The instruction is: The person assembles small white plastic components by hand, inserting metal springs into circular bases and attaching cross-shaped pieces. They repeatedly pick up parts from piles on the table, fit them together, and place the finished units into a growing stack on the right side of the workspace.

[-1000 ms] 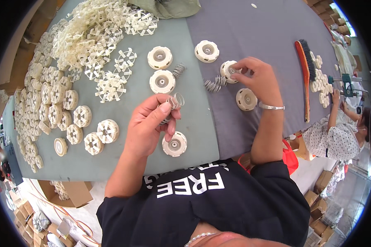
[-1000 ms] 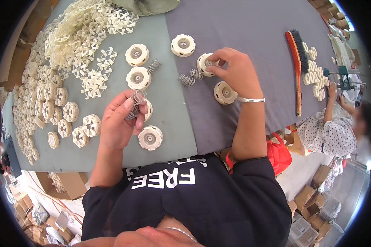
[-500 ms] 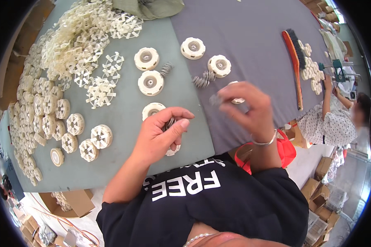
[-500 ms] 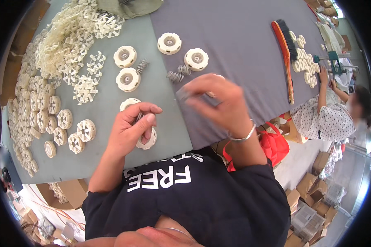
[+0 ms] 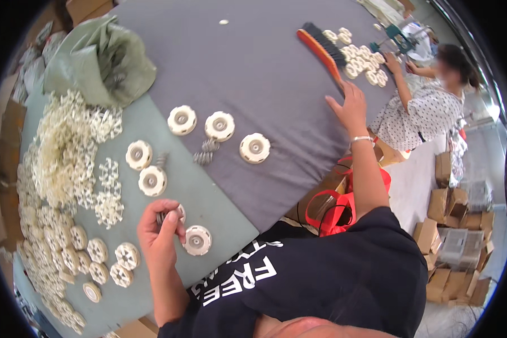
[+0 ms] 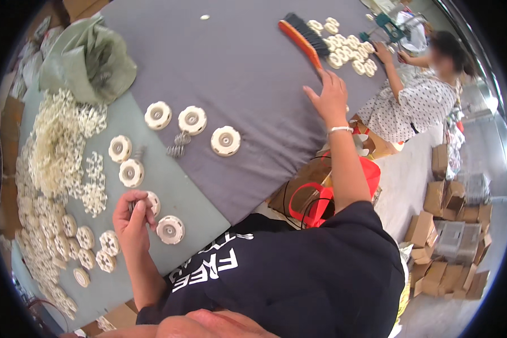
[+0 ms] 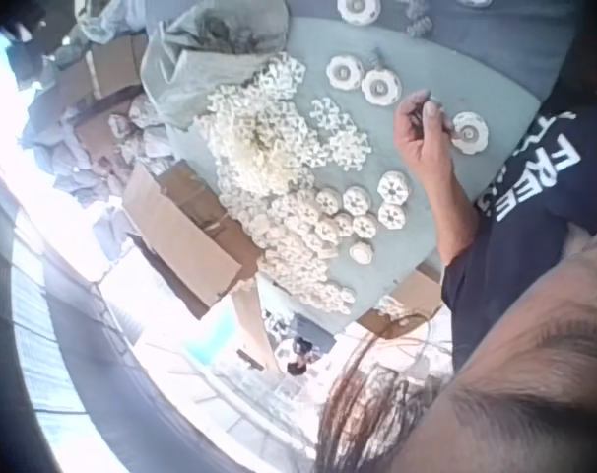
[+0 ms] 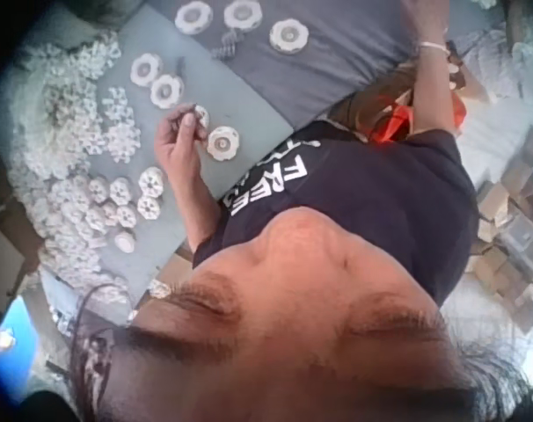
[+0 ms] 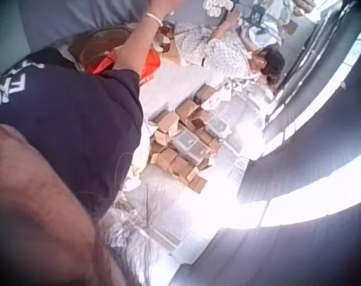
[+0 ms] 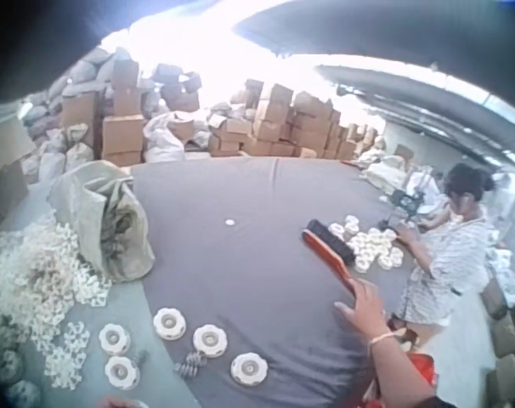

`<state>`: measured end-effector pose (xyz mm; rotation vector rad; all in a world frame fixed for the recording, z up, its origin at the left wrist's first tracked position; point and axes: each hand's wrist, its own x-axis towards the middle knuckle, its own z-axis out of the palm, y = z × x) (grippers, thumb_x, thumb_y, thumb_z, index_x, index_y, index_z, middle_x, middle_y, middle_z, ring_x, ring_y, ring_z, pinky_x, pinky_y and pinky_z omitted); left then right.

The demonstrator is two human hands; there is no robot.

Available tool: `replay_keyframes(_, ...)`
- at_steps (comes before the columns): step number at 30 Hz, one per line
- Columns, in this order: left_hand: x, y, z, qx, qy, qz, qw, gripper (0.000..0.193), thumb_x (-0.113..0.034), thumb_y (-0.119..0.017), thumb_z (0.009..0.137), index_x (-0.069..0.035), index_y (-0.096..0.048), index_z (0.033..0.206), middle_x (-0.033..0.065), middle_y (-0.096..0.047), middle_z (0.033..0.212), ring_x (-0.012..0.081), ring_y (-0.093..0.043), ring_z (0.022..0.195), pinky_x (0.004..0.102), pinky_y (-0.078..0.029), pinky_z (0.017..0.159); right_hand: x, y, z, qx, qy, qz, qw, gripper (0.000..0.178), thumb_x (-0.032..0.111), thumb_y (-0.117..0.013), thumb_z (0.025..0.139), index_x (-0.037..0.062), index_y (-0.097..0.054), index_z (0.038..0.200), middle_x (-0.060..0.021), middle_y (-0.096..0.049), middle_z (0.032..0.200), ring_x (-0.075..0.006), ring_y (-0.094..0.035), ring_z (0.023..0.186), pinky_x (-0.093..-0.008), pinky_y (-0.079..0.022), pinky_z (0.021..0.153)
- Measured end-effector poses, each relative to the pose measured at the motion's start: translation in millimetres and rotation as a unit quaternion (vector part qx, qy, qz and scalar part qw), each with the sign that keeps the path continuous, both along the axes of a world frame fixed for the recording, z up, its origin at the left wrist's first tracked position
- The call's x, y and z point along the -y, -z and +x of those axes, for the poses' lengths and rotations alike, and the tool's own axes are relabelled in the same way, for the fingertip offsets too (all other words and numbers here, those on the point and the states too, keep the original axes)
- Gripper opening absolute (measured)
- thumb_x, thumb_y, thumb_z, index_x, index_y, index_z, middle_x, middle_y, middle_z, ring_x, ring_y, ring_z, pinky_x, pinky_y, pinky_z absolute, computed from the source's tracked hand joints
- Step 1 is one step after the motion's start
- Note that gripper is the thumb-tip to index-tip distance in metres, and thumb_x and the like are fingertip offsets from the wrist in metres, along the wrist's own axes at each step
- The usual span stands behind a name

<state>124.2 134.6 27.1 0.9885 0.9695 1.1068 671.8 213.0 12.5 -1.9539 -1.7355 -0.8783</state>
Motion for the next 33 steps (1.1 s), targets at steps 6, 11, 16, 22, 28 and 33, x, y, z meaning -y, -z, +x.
replay_keyframes(6,-9,19,-17,0.019,-0.017,0.040,0.999,0.018,-0.012,-0.063,0.107,-0.002,-0.066,0.122,0.0055,-0.066,0.095,0.0092,-0.056,0.066,0.0223,-0.041,0.049,13,15,56,-0.228,-0.034,-0.171,0.958,0.046,0.020,-0.072,0.096,0.0063,-0.064,0.139,-0.0213,-0.071,0.122,-0.0407,-0.068,0.113,-0.0457,-0.054,0.099)
replay_keyframes(11,-1,10,-28,0.014,-0.111,0.037,0.993,0.016,-0.010,-0.062,0.106,-0.002,-0.065,0.120,0.0072,-0.065,0.096,0.0101,-0.054,0.062,0.0238,-0.042,0.047,71,27,81,-0.273,0.038,0.007,0.961,0.043,0.018,-0.067,0.098,0.0052,-0.064,0.138,-0.0209,-0.072,0.121,-0.0410,-0.068,0.111,-0.0482,-0.055,0.098)
replay_keyframes(16,15,1,-25,0.002,-0.132,0.041,0.990,0.013,-0.010,-0.063,0.106,-0.003,-0.065,0.117,0.0075,-0.066,0.095,0.0094,-0.055,0.061,0.0222,-0.041,0.045,108,33,170,-0.236,0.275,0.009,0.932,0.036,0.017,-0.066,0.095,0.0016,-0.068,0.128,-0.0244,-0.072,0.117,-0.0427,-0.070,0.107,-0.0526,-0.055,0.095)
replay_keyframes(22,11,-5,-3,0.002,-0.101,0.020,0.995,0.013,-0.011,-0.064,0.106,-0.003,-0.065,0.116,0.0083,-0.067,0.096,0.0102,-0.057,0.062,0.0230,-0.043,0.046,86,33,239,-0.223,0.316,-0.074,0.919,0.031,0.021,-0.069,0.093,0.0023,-0.073,0.117,-0.0258,-0.074,0.112,-0.0441,-0.070,0.107,-0.0539,-0.055,0.096)
replay_keyframes(28,11,-1,6,0.007,-0.101,0.007,0.995,0.012,-0.010,-0.064,0.106,-0.002,-0.065,0.115,0.0089,-0.067,0.096,0.0109,-0.058,0.062,0.0227,-0.044,0.046,41,25,256,-0.249,0.289,-0.106,0.918,0.033,0.023,-0.072,0.094,0.0045,-0.073,0.122,-0.0221,-0.074,0.118,-0.0424,-0.069,0.113,-0.0528,-0.054,0.099)
replay_keyframes(33,7,4,11,0.012,-0.105,-0.009,0.994,0.012,-0.010,-0.064,0.106,-0.002,-0.065,0.115,0.0089,-0.068,0.095,0.0109,-0.059,0.063,0.0228,-0.044,0.046,42,34,252,-0.247,0.244,-0.079,0.935,0.036,0.020,-0.072,0.095,0.0085,-0.072,0.128,-0.0190,-0.073,0.119,-0.0395,-0.068,0.116,-0.0491,-0.054,0.100)
